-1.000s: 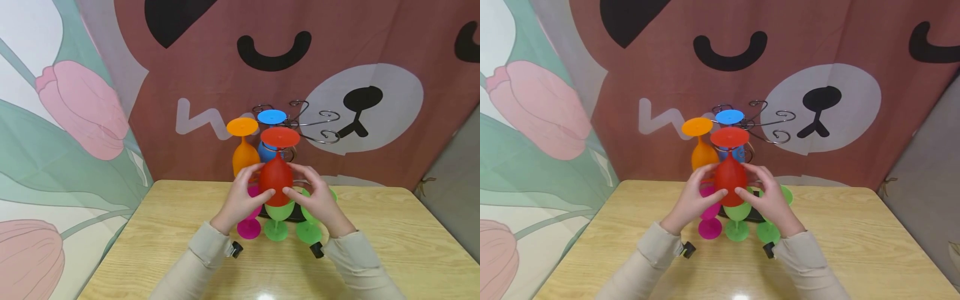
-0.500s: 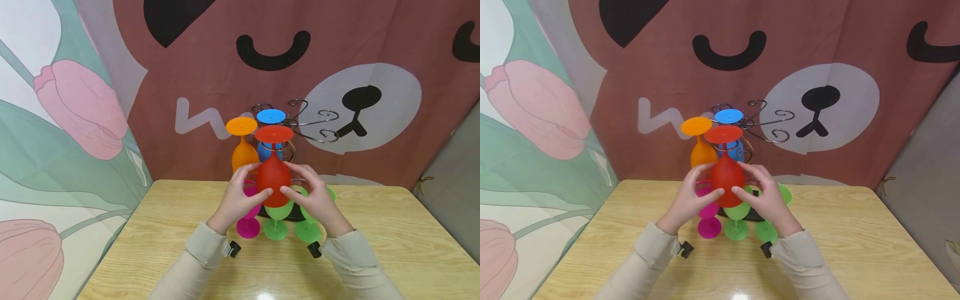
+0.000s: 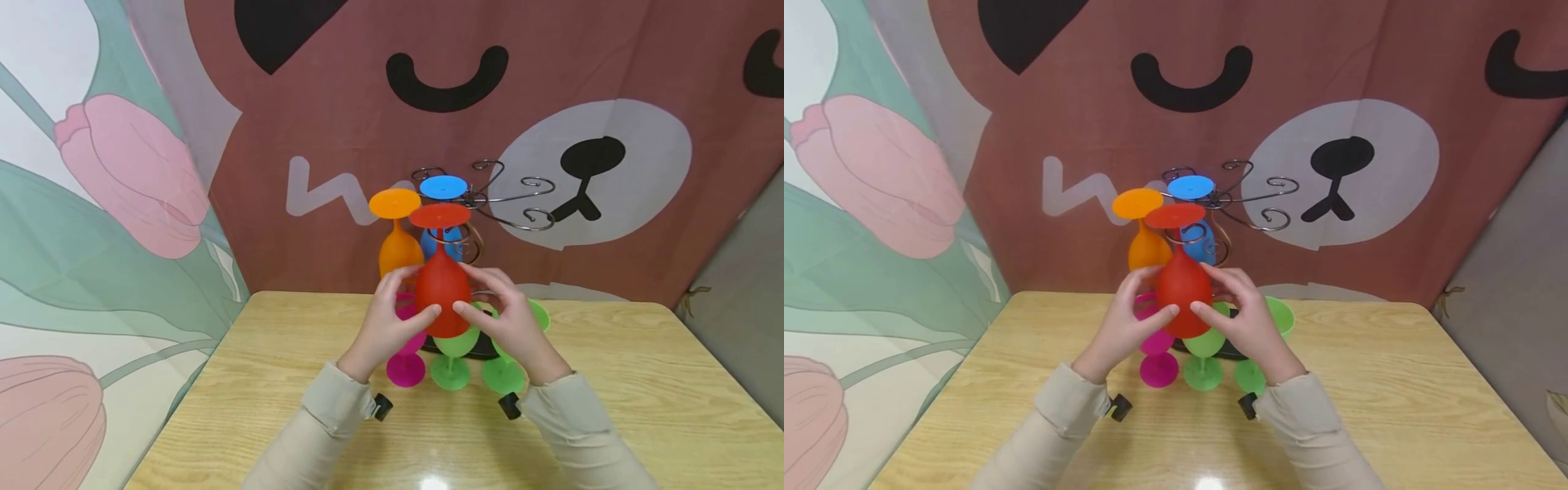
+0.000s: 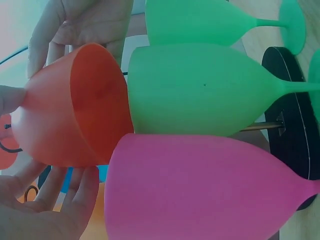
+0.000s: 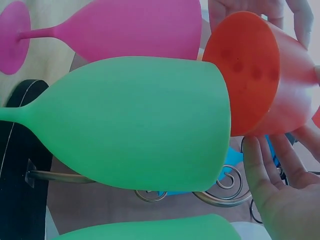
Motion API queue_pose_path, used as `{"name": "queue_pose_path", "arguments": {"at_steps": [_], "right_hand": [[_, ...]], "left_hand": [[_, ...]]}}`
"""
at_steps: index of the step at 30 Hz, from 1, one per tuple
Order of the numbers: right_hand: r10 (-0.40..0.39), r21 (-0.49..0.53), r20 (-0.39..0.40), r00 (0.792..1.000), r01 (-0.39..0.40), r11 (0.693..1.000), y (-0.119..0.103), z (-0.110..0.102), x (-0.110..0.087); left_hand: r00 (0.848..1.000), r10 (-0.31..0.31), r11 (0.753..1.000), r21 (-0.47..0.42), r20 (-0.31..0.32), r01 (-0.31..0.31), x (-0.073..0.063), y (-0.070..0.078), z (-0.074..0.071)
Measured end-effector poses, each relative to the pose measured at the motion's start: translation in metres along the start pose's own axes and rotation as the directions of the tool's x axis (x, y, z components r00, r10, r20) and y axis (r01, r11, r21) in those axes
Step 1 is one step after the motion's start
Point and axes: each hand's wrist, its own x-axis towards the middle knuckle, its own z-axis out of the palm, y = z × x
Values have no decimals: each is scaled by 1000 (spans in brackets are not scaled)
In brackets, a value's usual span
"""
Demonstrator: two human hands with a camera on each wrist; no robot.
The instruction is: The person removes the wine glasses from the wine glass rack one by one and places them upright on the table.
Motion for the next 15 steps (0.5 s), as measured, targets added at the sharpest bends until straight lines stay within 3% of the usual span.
{"name": "queue_pose_path", "arguments": {"at_steps": [15], "right_hand": [[37,16,-29,999,-37,999,-1,2,2]], "left_hand": [[1000,-2,999,-46,-26,1,0,4,5]]}}
